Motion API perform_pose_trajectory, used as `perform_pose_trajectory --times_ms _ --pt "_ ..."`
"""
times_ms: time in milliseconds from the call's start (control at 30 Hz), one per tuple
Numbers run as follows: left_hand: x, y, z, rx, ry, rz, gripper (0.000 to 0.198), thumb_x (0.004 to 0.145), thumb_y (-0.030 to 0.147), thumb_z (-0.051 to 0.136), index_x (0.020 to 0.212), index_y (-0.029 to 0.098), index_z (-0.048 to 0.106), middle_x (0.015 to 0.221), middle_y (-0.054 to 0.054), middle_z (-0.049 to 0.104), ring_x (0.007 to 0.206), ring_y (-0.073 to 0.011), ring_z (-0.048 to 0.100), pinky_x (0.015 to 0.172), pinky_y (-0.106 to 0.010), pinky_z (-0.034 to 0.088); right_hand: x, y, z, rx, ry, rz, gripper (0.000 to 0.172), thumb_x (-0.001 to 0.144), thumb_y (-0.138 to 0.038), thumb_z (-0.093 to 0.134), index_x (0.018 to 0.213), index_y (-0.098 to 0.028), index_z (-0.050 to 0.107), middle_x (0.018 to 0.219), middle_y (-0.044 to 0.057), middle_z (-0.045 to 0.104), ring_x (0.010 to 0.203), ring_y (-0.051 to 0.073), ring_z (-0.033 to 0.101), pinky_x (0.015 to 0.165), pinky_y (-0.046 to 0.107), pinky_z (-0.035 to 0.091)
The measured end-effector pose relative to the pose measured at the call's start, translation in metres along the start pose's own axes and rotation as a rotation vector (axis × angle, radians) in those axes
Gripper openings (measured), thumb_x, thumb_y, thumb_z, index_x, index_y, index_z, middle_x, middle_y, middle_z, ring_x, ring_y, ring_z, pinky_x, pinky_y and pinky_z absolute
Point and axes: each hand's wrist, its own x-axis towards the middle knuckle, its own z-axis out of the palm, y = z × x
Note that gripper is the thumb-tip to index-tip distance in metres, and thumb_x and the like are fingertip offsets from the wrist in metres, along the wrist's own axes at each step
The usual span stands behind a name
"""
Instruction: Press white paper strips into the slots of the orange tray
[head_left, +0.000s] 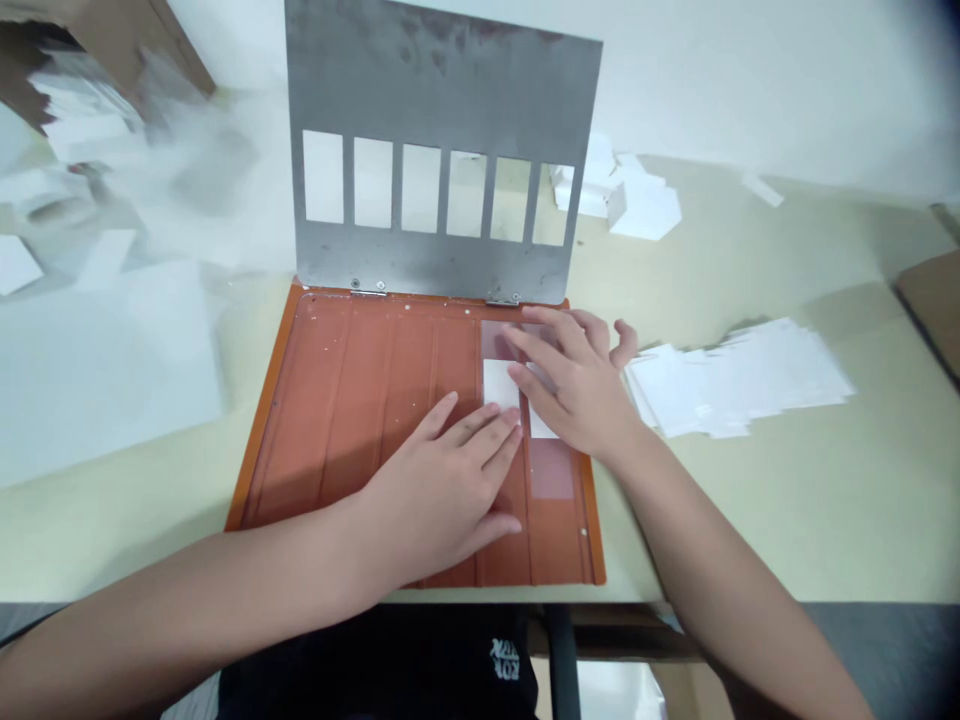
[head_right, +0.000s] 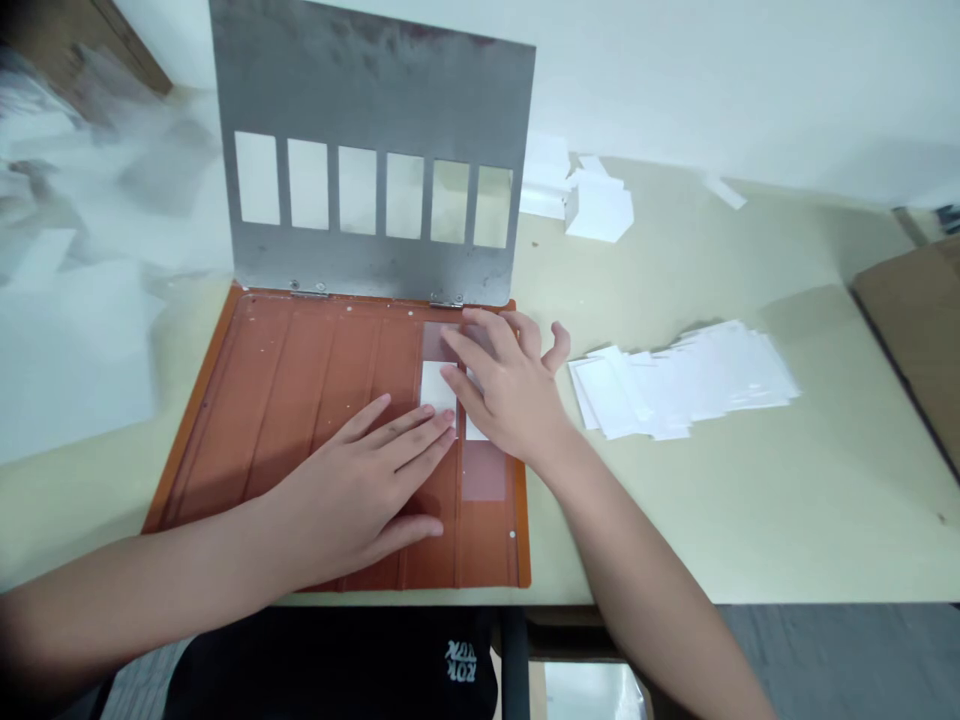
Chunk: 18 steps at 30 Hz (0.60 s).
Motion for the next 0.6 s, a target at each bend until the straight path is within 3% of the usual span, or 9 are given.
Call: perform_pose_trajectory --times_ms 100,267,433,533,600 --pt "0.0009 0.0006 -0.0007 -0.007 -0.024 -0.008 0.068 0.096 0.054 0.053 0.144 0.007 0.046 0.154 -0.014 0.043 0.14 -0.0303 0.045 0.118 -0.054 0.028 0.0018 -0.0008 0.0026 -0.032 0.015 0.008 0.038 0.101 -0.044 0.039 0.127 -0.032 0.064 0.147 0.008 0.051 0.133 0.036 0.038 0.107 0.068 0.011" --pt "0.0007 0.0008 -0.0013 -0.017 -0.035 -0.019 0.067 0.096 0.053 0.053 0.145 0.007 0.045 0.154 -0.013 0.044 0.141 -0.0292 0.044 0.119 -0.055 0.027 0.0012 -0.003 0.0033 -0.009 0.077 -0.015 0.029 0.099 -0.042 0.047 0.11 -0.031 0.071 0.14 0.006 0.058 0.131 0.034 0.044 0.107 0.064 0.012" --pt "-0.0002 0.0013 -0.0018 -0.024 -0.018 -0.031 0.067 0.096 0.053 0.054 0.145 0.008 0.046 0.153 -0.013 0.044 0.14 -0.0285 0.045 0.119 -0.055 0.027 0.002 -0.0052 0.0045 0.121 0.143 -0.022 0.018 0.097 -0.035 0.052 0.097 -0.029 0.069 0.119 0.002 0.072 0.121 0.027 0.057 0.108 0.058 0.011" --pt "0.0 0.0018 -0.0015 -0.031 -0.015 -0.032 0.067 0.096 0.053 0.054 0.144 0.008 0.046 0.153 -0.013 0.045 0.14 -0.028 0.045 0.119 -0.054 0.027 0.0015 -0.0062 0.0045 0.208 0.171 0.007 0.014 0.094 -0.031 0.053 0.102 -0.028 0.065 0.098 0.0 0.077 0.113 0.025 0.063 0.109 0.055 0.011" --pt "0.0003 0.0018 -0.0011 -0.031 -0.013 -0.031 0.067 0.096 0.053 0.054 0.144 0.008 0.046 0.152 -0.013 0.046 0.14 -0.0279 0.045 0.119 -0.054 0.027 0.0001 -0.0063 0.0035 0.27 0.203 0.022 0.02 0.092 -0.03 0.057 0.112 -0.028 0.062 0.091 -0.001 0.078 0.106 0.024 0.066 0.11 0.051 0.015"
